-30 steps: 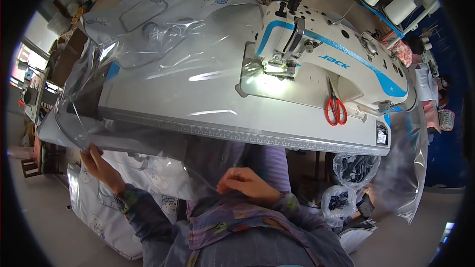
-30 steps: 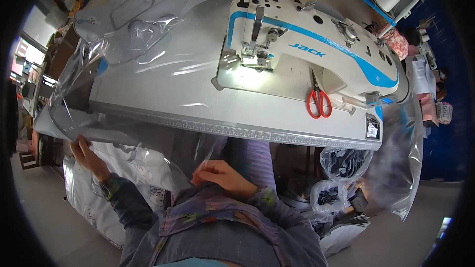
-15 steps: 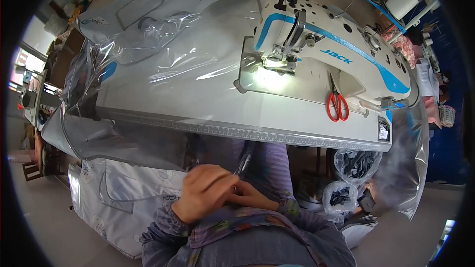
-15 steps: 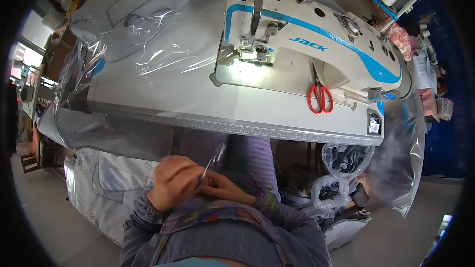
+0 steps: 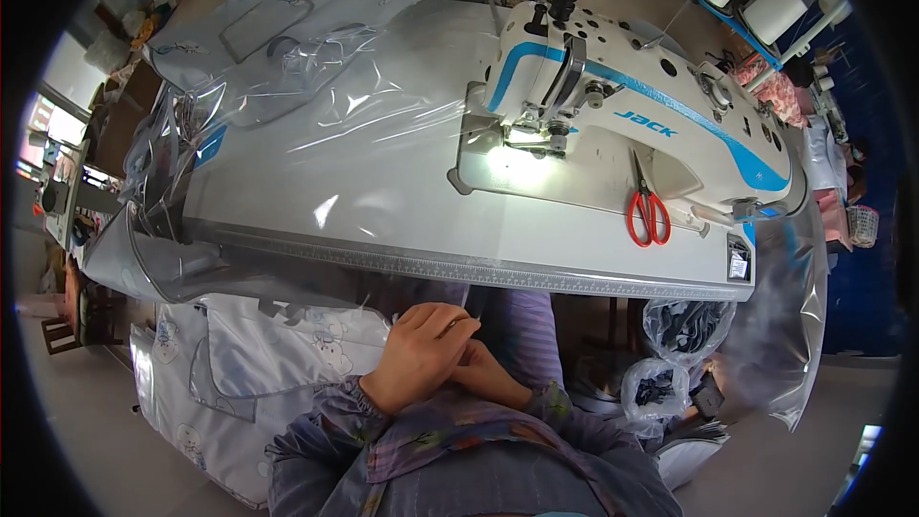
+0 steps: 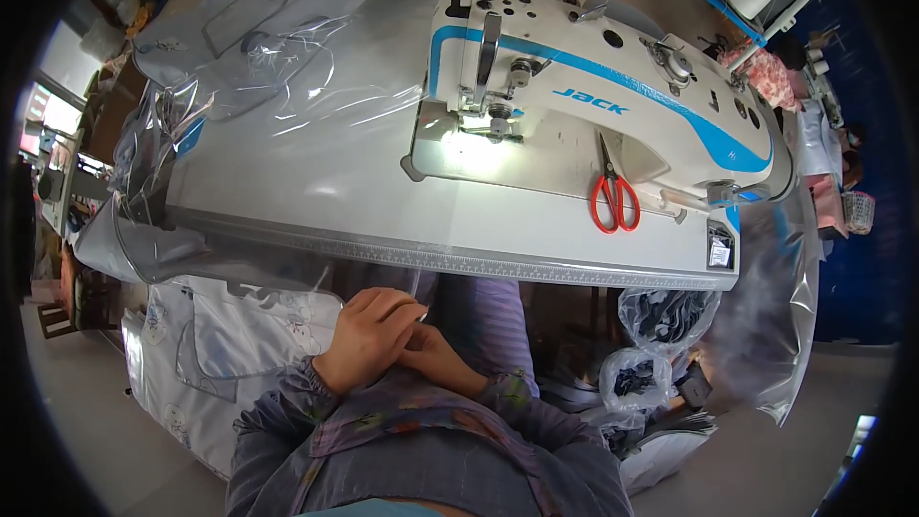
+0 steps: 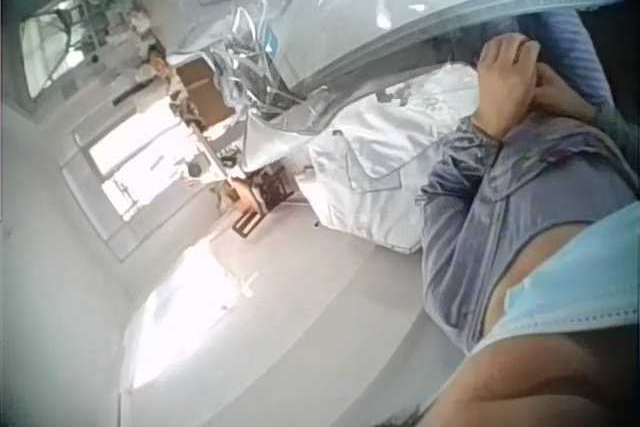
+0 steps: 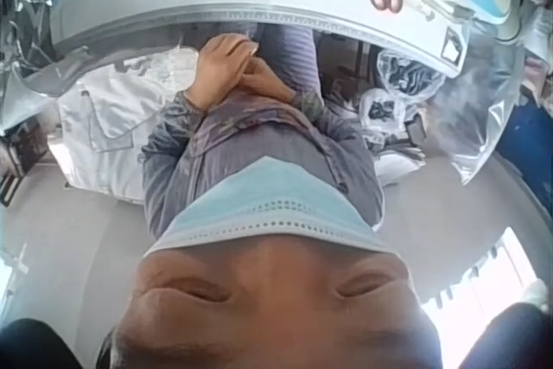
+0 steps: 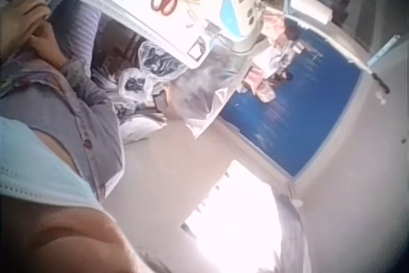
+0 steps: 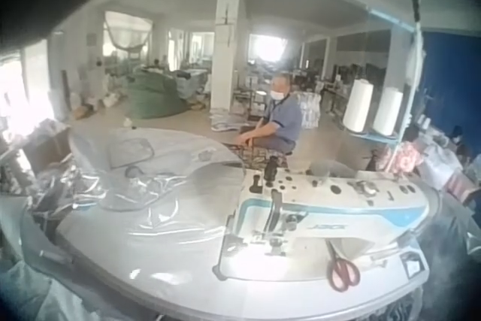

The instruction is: Sewing together clear plastic and fabric panels to create bags using an industrial sewing machine.

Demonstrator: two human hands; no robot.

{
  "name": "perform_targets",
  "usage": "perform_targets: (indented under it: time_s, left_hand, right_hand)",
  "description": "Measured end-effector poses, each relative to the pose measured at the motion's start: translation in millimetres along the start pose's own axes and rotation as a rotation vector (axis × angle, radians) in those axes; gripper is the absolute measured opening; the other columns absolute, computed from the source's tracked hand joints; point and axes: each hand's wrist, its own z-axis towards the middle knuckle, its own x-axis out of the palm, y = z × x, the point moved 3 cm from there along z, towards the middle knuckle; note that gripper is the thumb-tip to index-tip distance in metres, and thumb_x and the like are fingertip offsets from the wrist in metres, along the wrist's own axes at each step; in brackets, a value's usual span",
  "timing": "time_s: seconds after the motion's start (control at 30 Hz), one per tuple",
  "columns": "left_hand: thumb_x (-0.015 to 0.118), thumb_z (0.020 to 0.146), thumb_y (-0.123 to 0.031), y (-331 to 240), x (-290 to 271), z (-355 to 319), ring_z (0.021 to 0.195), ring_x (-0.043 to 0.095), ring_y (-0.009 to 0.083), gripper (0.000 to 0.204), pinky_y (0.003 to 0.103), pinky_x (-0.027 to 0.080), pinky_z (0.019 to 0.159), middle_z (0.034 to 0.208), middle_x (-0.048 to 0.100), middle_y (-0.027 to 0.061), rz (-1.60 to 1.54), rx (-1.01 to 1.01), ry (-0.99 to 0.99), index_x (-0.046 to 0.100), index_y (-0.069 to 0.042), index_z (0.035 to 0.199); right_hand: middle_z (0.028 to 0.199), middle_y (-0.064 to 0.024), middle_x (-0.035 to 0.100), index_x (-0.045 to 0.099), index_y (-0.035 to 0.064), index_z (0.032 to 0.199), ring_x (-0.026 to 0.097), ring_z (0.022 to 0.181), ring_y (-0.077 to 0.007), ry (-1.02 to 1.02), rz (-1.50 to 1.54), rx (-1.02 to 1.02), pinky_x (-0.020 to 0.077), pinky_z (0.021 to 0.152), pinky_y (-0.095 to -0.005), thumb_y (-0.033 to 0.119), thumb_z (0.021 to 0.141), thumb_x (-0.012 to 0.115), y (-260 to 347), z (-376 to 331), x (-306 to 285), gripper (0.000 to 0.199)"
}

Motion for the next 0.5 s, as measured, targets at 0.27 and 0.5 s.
perform_targets:
  time_s: [0.27, 0.5]
  left_hand:
    - [0.063, 0.080, -0.010, 10, 12, 9, 0.114, 0.062, 0.0286, 0.036, 0.044, 0.049, 0.105, 0.117, 0.064, 0.0104, 0.201, 0.001, 0.013, 0.068, -0.002, 0.114]
    - [0.064, 0.083, -0.012, 22, 19, 18, 0.128, 0.056, 0.0279, 0.042, 0.051, 0.040, 0.113, 0.132, 0.062, 0.0100, 0.298, -0.031, 0.045, 0.067, -0.003, 0.124]
  right_hand:
    - [0.115, -0.0055, 0.069, 0.062, -0.0003, 0.122, 0.063, 0.110, -0.0127, -0.147, 0.160, -0.171, 0.0511, 0.095, -0.0303, 0.006, 0.098, 0.065, 24, 16, -2, 0.025]
    - [0.119, -0.0044, 0.069, 0.063, -0.0006, 0.124, 0.062, 0.114, -0.0130, -0.150, 0.080, -0.181, 0.0493, 0.099, -0.0306, 0.005, 0.099, 0.063, 15, 27, -20, 0.026]
